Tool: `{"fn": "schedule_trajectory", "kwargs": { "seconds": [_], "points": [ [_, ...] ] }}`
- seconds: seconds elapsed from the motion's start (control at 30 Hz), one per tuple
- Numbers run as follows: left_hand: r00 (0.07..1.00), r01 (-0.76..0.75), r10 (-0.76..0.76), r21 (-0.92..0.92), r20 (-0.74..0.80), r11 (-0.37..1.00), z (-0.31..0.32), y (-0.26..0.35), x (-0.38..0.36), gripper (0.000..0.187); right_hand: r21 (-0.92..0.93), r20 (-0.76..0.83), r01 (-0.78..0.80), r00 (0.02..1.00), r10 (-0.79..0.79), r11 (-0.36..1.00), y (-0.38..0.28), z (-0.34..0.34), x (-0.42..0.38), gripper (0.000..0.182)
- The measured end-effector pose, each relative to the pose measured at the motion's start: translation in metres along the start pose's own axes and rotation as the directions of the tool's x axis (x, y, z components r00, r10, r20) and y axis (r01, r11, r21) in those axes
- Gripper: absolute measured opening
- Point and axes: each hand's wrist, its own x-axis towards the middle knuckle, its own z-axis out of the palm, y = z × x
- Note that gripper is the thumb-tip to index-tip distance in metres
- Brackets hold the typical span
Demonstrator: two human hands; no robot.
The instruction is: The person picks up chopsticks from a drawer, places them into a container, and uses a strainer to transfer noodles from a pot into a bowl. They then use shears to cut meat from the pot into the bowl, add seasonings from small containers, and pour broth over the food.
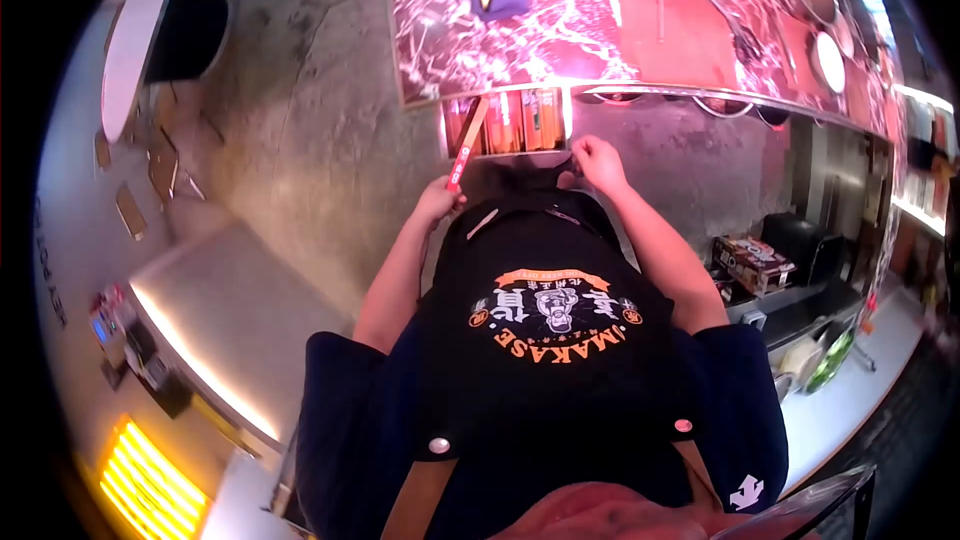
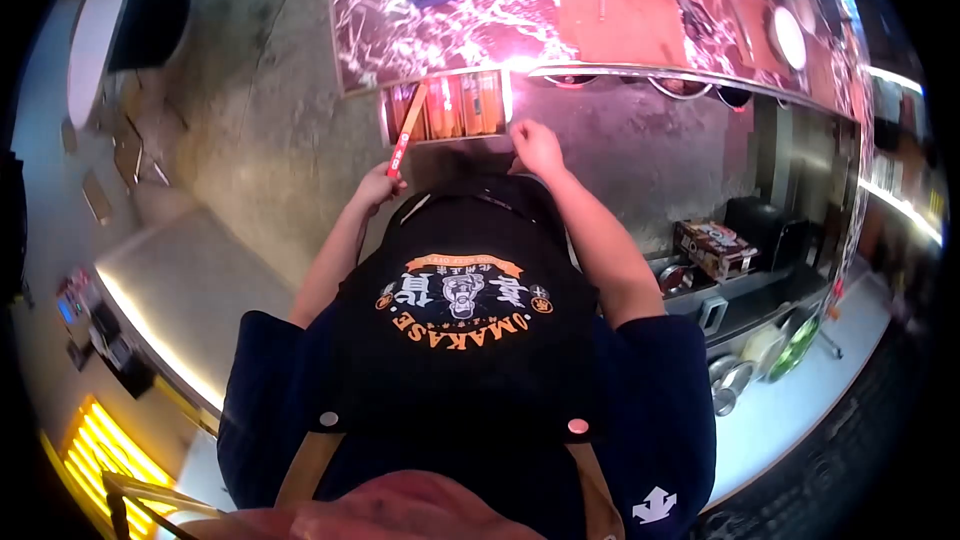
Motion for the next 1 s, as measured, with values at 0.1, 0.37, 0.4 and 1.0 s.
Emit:
{"fn": "schedule_trajectory", "kwargs": {
  "seconds": [0.1,0.37,0.4,1.0],
  "points": [
    [0.998,0.022,-0.021,0.014,-0.062,1.0,0.026,-0.036,-0.016,0.008,-0.304,-0.029,0.09,0.994,-0.103,0.948,-0.014,0.016,0.027,0.03],
    [0.979,-0.085,0.054,-0.15,-0.199,0.985,0.056,-0.08,-0.046,0.008,-0.689,0.056,-0.284,0.897,0.439,0.667,-0.058,0.035,0.049,0.049],
    [0.976,-0.091,0.06,-0.137,-0.211,0.986,0.058,-0.079,-0.046,0.008,-0.698,0.018,-0.297,0.903,0.43,0.652,-0.062,0.036,0.05,0.054],
    [0.987,-0.159,0.144,-0.257,-0.074,0.953,0.09,-0.032,-0.02,0.024,-0.129,0.225,-0.204,0.947,0.229,0.971,0.014,0.02,0.029,0.031]
  ]
}}
